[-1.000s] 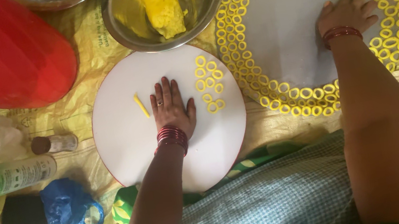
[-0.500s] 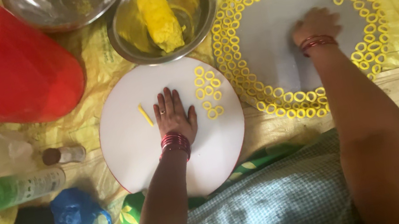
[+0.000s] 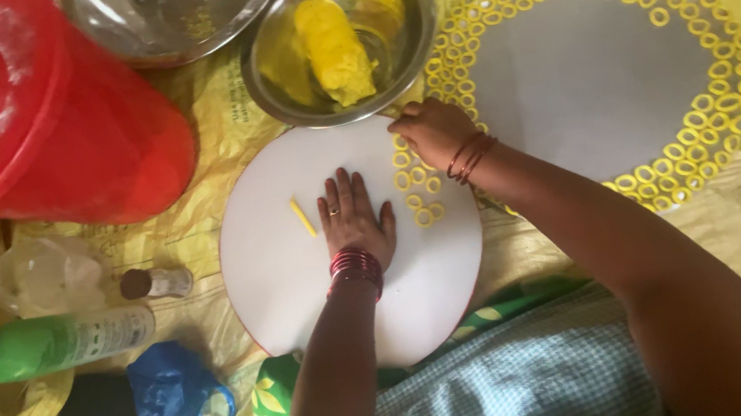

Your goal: The person arranges small yellow dough rings in a circular pattern on a metal tray. They pick up rings from a white plate and place them one by one onto the tray, forming concentric circles. The person also rolls a small piece of dough between their palms.

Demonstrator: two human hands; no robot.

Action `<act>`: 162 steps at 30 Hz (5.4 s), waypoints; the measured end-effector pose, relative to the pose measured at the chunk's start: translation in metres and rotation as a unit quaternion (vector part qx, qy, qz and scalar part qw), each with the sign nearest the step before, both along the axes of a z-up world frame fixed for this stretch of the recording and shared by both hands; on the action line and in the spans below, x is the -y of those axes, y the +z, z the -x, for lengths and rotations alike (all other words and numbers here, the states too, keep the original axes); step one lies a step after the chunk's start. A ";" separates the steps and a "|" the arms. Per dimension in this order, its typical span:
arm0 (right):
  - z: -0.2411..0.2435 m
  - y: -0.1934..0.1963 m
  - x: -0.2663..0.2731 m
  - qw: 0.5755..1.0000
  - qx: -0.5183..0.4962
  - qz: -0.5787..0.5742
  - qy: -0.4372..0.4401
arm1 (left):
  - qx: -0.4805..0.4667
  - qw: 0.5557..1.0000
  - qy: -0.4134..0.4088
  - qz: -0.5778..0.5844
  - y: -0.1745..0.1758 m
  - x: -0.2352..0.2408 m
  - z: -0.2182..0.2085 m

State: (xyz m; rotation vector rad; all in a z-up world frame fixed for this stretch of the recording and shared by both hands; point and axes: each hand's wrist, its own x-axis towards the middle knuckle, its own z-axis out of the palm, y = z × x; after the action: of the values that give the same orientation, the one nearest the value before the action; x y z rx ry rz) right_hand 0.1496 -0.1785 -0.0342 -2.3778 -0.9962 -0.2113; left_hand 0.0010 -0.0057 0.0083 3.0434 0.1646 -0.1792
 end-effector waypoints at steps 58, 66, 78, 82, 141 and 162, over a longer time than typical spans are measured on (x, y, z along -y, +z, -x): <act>-0.048 -0.081 0.212 0.748 -0.203 0.091 -0.625 | 0.031 0.999 -0.012 0.010 -0.011 -0.006 0.004; -0.043 -0.092 0.207 0.808 -0.129 0.112 -0.564 | 0.022 1.000 -0.008 0.006 -0.007 -0.005 0.003; -0.055 -0.129 0.260 0.871 -0.032 0.037 -0.488 | 0.005 1.000 -0.009 0.001 -0.006 -0.005 0.002; -0.056 -0.139 0.279 0.900 0.014 -0.002 -0.435 | 0.005 1.000 -0.011 -0.008 -0.008 -0.005 0.002; -0.056 -0.118 0.253 0.828 -0.065 0.096 -0.548 | 0.010 1.000 -0.009 0.000 -0.006 -0.004 0.003; -0.032 0.007 0.037 0.976 -0.196 -0.038 0.092 | 0.006 1.000 -0.001 0.022 -0.006 -0.003 0.002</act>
State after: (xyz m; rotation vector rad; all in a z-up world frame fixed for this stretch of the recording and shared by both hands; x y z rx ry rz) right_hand 0.1819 -0.2156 -0.0270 -2.1268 -0.9865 0.2748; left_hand -0.0012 -0.0024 0.0025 3.0003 0.1547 -0.1614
